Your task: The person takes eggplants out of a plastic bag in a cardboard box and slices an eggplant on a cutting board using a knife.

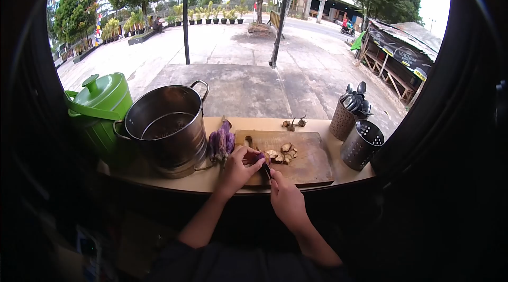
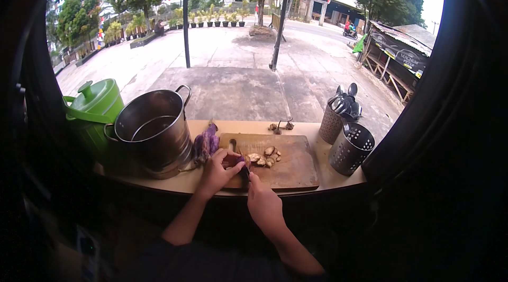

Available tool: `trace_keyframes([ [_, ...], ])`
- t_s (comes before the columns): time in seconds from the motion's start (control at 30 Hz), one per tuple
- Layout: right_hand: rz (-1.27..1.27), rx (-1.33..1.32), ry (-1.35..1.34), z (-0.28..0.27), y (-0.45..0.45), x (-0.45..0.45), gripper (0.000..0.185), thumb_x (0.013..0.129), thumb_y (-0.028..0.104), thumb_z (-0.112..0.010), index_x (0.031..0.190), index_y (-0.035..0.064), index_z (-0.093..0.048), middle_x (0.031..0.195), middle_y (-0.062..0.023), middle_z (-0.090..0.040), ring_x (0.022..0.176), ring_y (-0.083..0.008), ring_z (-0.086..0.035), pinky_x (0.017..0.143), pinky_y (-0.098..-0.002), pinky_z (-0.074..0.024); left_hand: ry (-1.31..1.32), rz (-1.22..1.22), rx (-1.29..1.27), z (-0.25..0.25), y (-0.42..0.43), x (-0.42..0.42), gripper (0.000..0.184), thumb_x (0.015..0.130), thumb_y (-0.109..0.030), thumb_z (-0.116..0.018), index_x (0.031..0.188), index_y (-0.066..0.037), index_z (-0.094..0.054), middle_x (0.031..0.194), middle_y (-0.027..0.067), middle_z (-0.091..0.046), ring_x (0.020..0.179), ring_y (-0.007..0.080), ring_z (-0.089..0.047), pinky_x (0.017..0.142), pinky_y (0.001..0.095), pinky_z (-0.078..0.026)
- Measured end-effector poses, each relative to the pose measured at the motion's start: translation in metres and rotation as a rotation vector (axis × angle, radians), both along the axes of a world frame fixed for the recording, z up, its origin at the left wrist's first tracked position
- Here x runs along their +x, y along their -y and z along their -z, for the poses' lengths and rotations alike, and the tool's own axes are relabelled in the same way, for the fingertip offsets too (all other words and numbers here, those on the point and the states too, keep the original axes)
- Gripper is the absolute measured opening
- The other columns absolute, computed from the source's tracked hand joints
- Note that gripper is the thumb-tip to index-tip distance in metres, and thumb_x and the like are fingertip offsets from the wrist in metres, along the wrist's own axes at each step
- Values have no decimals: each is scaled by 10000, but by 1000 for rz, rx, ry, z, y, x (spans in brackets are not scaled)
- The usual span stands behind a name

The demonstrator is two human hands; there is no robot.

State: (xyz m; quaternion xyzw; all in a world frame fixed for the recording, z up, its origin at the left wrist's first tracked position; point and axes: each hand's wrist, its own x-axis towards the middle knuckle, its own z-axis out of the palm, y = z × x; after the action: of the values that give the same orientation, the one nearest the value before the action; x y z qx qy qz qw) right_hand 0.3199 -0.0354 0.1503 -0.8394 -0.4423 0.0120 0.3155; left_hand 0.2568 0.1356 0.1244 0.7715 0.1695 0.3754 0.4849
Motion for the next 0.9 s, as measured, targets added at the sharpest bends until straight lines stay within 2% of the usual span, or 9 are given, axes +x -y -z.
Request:
trace_keyframes([
  [0.27, 64, -18, -73, -12, 26, 0, 229, 996, 216, -561, 1189, 128, -648, 811, -241, -678, 807, -440, -665, 666, -526, -525, 8, -21, 25, -1, 1, 1, 217, 891, -96, -736, 1049, 21, -645, 1028, 92, -629, 946, 181, -699, 830, 300, -581],
  [0.33, 45, 99, -163, -11, 25, 8, 209, 993, 201, -585, 1166, 106, -652, 806, -250, -672, 785, -461, -647, 638, -491, -507, 18, -19, 23, -1, 1, 1, 213, 893, -91, -732, 1051, 21, -645, 1022, 92, -627, 937, 177, -698, 819, 295, -580],
  [0.37, 19, 170, -199, -1, 25, 18, 205, 997, 195, -597, 1152, 71, -648, 700, -213, -640, 628, -379, -645, 569, -417, -470, 19, -26, 39, 0, 1, 2, 203, 897, -86, -725, 1050, 20, -644, 1015, 91, -625, 927, 174, -695, 811, 293, -580],
  [0.4, 16, 95, -378, -6, 27, 25, 245, 1005, 222, -566, 1207, 97, -626, 870, -286, -661, 896, -460, -645, 706, -483, -511, 19, -31, 56, 1, 2, 2, 194, 900, -81, -718, 1048, 20, -643, 1007, 90, -622, 917, 171, -693, 803, 290, -580],
  [0.47, 36, 79, -632, -14, 29, 33, 242, 1002, 210, -577, 1205, 91, -637, 892, -298, -659, 920, -458, -639, 711, -458, -509, 17, -33, 52, 1, 2, 3, 184, 904, -76, -711, 1047, 18, -642, 1002, 89, -619, 913, 172, -692, 800, 291, -580],
  [0.6, 23, 139, -577, -3, 32, 27, 238, 998, 201, -586, 1209, 110, -647, 876, -287, -663, 883, -450, -648, 678, -445, -505, 25, -39, 56, 1, 2, 4, 158, 913, -64, -692, 1044, 11, -641, 998, 88, -616, 904, 174, -692, 793, 292, -581],
  [0.67, 25, 169, -323, -2, 34, 20, 234, 991, 197, -591, 1209, 142, -655, 848, -255, -673, 838, -430, -661, 658, -456, -511, 22, -38, 46, 1, 3, 4, 162, 912, -64, -693, 1046, 11, -641, 1000, 89, -616, 903, 175, -692, 793, 292, -581],
  [0.77, 104, 84, -158, -13, 38, 12, 228, 981, 191, -597, 1199, 174, -664, 836, -226, -682, 812, -422, -665, 660, -477, -522, 17, -37, 38, 1, 3, 4, 172, 909, -69, -698, 1050, 12, -640, 1004, 89, -618, 899, 176, -693, 791, 294, -582],
  [0.9, 93, 79, -117, -15, 41, 7, 231, 976, 187, -601, 1197, 173, -667, 867, -212, -691, 821, -411, -670, 678, -480, -534, 9, -37, 37, -3, 4, 3, 193, 903, -79, -710, 1055, 15, -638, 1013, 91, -622, 897, 177, -695, 790, 293, -588],
])
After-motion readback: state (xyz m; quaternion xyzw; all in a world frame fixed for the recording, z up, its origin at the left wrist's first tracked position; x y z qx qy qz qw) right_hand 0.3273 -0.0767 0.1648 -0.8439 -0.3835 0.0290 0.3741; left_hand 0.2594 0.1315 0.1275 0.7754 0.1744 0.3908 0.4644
